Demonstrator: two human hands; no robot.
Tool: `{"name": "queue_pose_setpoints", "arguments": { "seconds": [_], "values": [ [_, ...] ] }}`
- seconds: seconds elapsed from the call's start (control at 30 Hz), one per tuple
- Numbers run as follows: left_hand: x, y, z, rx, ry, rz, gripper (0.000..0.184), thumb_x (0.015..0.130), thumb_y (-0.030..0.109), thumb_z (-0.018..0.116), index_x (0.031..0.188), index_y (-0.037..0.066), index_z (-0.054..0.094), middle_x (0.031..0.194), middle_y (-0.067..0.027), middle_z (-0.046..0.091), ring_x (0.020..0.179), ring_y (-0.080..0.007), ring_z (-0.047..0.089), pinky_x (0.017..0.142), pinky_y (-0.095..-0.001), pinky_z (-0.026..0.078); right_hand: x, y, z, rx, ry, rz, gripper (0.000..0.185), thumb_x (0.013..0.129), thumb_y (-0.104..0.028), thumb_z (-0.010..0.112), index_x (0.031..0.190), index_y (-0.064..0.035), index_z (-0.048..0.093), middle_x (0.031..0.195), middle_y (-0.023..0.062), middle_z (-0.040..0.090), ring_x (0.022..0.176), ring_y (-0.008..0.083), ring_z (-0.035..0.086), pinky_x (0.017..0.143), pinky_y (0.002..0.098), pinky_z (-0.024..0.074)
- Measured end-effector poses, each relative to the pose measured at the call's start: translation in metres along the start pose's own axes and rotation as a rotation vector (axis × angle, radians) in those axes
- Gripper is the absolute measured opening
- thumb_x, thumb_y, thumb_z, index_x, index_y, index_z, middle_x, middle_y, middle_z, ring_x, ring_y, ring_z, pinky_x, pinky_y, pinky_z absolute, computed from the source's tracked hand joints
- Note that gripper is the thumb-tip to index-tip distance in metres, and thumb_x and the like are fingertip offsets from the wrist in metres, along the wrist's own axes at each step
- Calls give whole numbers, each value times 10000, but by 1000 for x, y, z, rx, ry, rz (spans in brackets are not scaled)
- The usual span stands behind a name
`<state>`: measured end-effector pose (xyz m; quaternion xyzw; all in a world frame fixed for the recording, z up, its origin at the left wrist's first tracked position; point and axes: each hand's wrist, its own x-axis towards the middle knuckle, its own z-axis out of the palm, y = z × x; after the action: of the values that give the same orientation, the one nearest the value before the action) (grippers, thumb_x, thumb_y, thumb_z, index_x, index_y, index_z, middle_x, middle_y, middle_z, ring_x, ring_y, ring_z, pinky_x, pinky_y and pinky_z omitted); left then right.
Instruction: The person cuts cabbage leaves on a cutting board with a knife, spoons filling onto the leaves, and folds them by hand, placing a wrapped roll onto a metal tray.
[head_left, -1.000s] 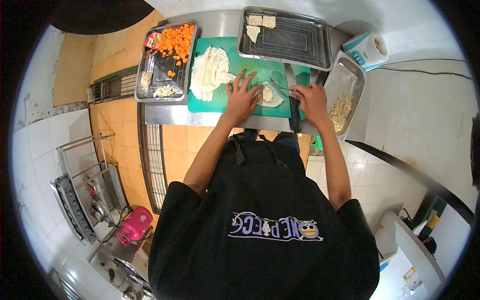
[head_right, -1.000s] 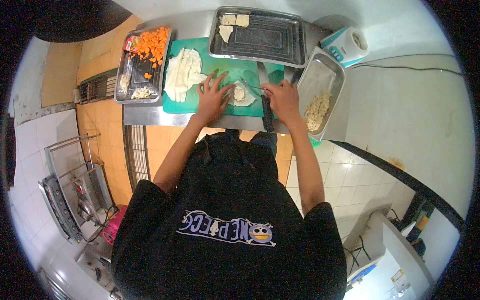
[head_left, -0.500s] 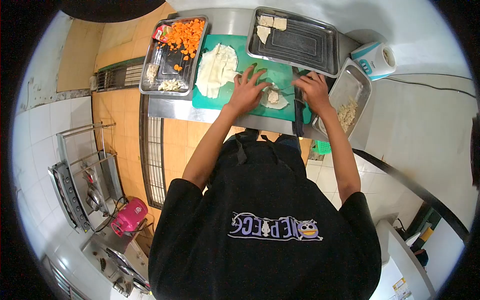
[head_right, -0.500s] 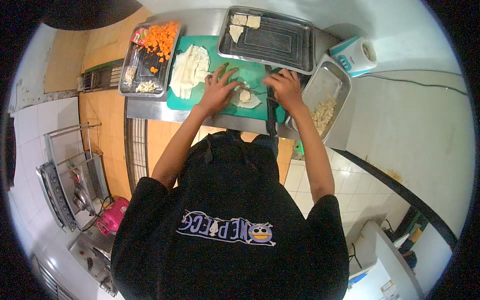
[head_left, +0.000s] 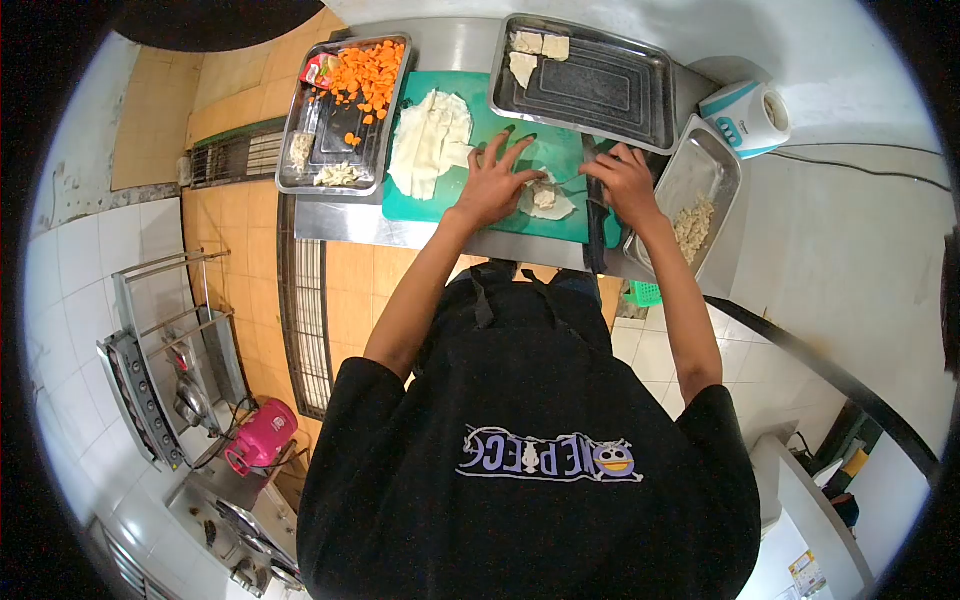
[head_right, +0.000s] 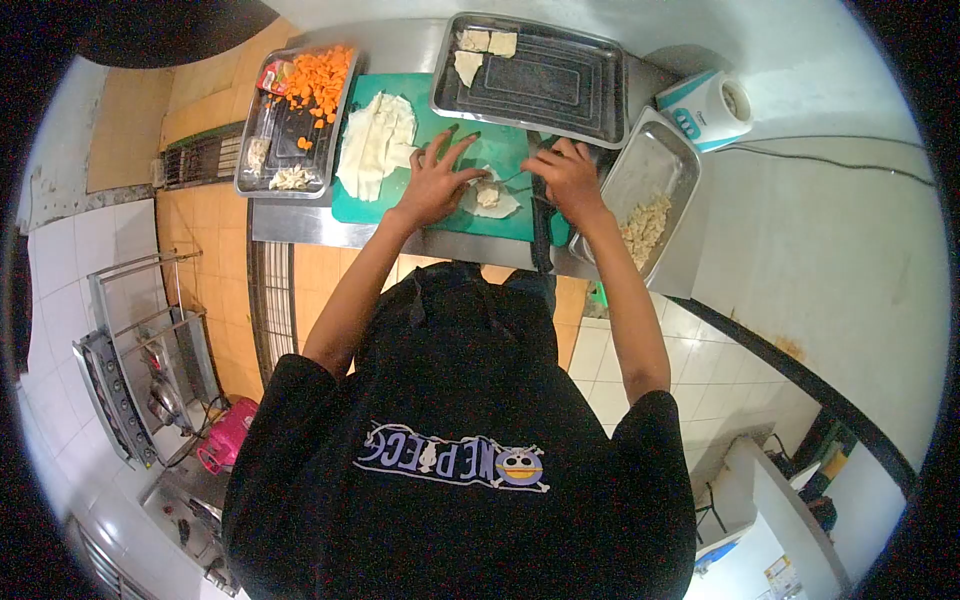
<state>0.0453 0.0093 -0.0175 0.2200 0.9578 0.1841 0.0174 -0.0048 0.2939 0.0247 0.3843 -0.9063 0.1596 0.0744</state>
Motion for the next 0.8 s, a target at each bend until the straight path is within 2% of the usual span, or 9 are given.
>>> {"name": "queue_pose_setpoints", "arguments": {
  "seconds": [0.43,0.5,0.7,0.8],
  "values": [
    [0,-5,3,-47,13,17,461,890,124,713,1285,362,729,1699,-53,342,1584,-409,217,1135,-738,270,2,2,3,9,57,-22,423,711,55,691,1062,-159,789,987,-2,712,1018,258,604,881,401,458],
    [1,-6,3,-39,1,15,465,888,125,716,1287,365,727,1700,-53,340,1586,-407,214,1133,-740,272,4,7,4,-6,61,-57,485,671,39,748,1097,-191,768,1042,-28,706,1043,242,596,918,418,458],
    [1,-8,5,-83,27,13,480,869,112,725,1283,354,717,1705,-52,328,1591,-399,212,1128,-743,274,3,9,7,-31,57,-60,495,644,17,757,1090,-197,768,1020,-34,688,1032,240,596,920,410,466],
    [2,-5,4,-61,2,0,446,898,122,722,1289,338,703,1726,-26,299,1598,-399,204,1139,-737,270,-1,9,6,-30,29,-59,509,628,18,765,1087,-203,766,1022,-36,681,1040,237,593,927,402,466]
  ]
}}
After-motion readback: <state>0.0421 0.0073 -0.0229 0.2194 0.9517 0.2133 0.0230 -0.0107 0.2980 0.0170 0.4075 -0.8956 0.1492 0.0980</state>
